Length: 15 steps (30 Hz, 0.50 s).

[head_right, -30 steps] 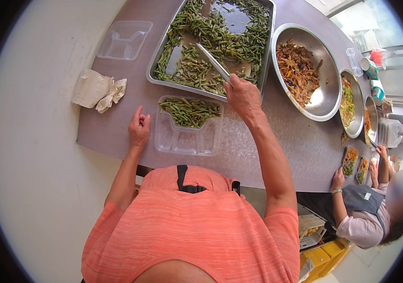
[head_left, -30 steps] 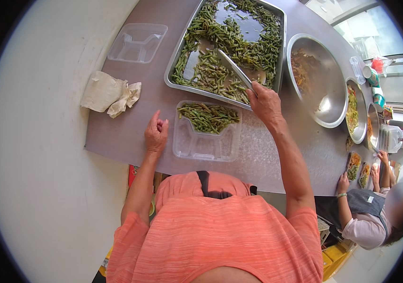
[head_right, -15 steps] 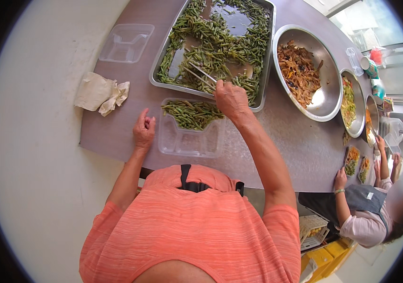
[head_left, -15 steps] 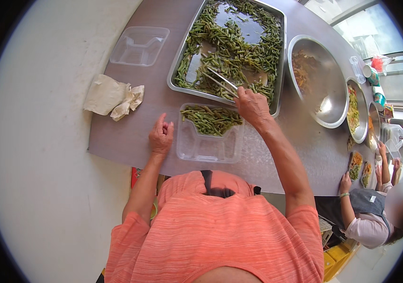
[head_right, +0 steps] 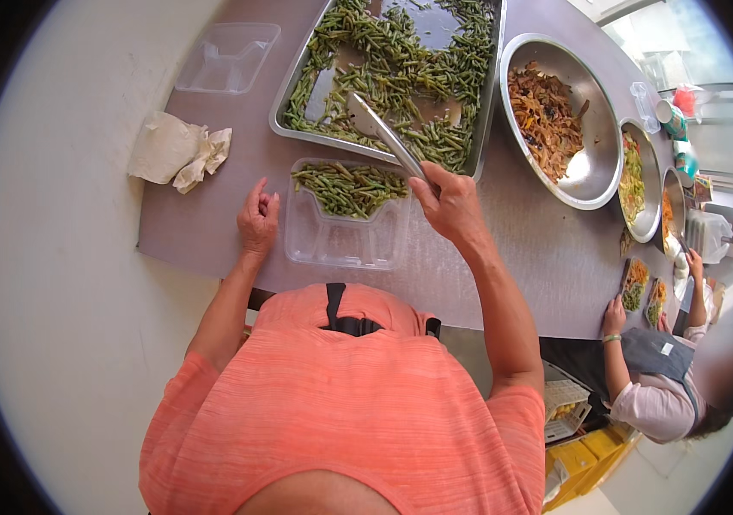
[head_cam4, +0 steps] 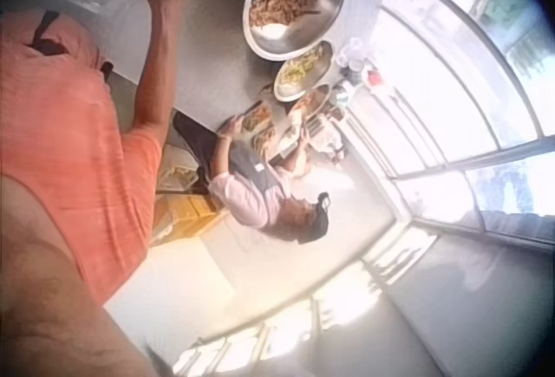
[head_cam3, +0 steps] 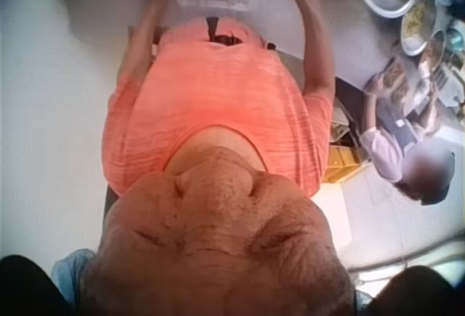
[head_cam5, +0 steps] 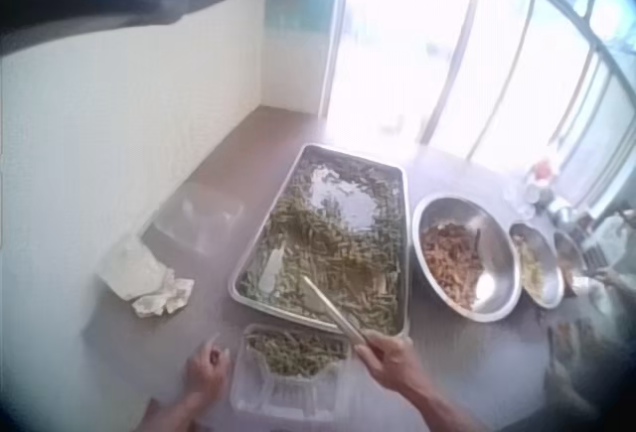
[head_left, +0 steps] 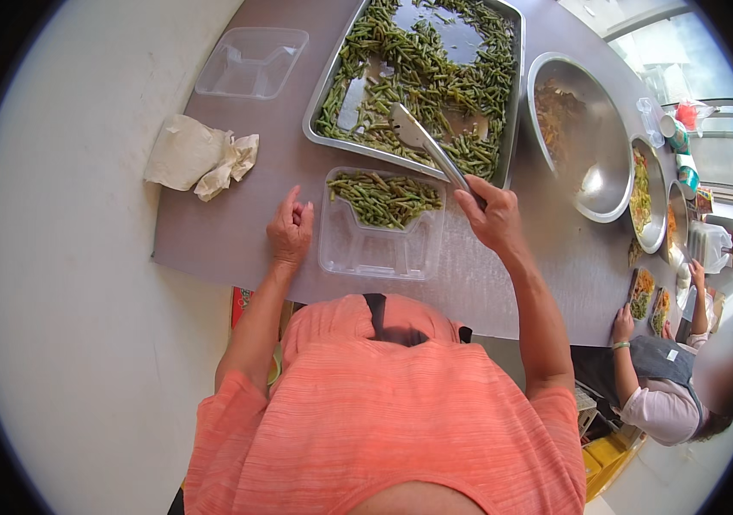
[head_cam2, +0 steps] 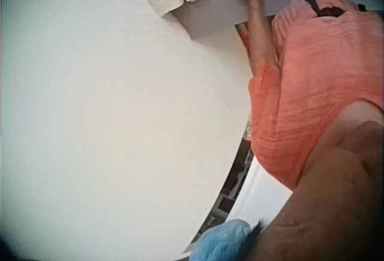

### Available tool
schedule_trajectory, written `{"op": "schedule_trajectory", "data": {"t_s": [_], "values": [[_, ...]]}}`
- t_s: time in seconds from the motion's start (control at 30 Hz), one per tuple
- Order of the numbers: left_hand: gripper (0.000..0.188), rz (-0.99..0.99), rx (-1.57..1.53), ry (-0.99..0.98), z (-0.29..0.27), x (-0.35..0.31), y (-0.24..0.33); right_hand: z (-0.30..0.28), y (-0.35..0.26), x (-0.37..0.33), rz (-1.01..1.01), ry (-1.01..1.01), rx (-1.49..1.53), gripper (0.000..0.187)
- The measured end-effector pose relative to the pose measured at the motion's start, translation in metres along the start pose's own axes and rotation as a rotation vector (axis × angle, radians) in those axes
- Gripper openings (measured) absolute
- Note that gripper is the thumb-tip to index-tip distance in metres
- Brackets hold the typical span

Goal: The person uses tongs to transfer green beans and other cooked food items from large metal trays into small plastic containers. The person repeatedly fills containers with green beans, then adds other items from adjacent bowls, and places the filled containers aside.

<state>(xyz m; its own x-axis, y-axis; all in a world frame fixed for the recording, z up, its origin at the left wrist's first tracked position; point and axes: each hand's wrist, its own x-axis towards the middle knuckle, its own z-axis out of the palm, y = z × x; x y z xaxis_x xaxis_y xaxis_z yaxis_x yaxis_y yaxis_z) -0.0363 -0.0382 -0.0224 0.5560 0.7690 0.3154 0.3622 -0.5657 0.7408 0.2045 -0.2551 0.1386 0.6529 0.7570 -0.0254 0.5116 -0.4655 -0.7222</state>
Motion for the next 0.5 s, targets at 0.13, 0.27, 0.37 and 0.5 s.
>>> {"op": "schedule_trajectory", "data": {"t_s": [0.13, 0.27, 0.37, 0.5], "values": [[0.038, 0.008, -0.015, -0.003, -0.002, 0.0, 0.001, -0.011, -0.009, -0.041, 0.025, -0.123, 0.009, 0.016], [0.038, 0.046, -0.027, 0.013, 0.0, 0.0, -0.005, -0.007, 0.01, -0.06, 0.001, -0.128, -0.068, 0.017], [0.037, 0.022, -0.027, 0.008, 0.001, -0.002, -0.007, -0.007, 0.009, -0.068, 0.088, -0.076, -0.021, 0.016], [0.035, 0.023, -0.029, 0.009, 0.001, -0.002, -0.007, 0.015, 0.011, -0.07, 0.127, -0.106, 0.024, 0.017]]}}
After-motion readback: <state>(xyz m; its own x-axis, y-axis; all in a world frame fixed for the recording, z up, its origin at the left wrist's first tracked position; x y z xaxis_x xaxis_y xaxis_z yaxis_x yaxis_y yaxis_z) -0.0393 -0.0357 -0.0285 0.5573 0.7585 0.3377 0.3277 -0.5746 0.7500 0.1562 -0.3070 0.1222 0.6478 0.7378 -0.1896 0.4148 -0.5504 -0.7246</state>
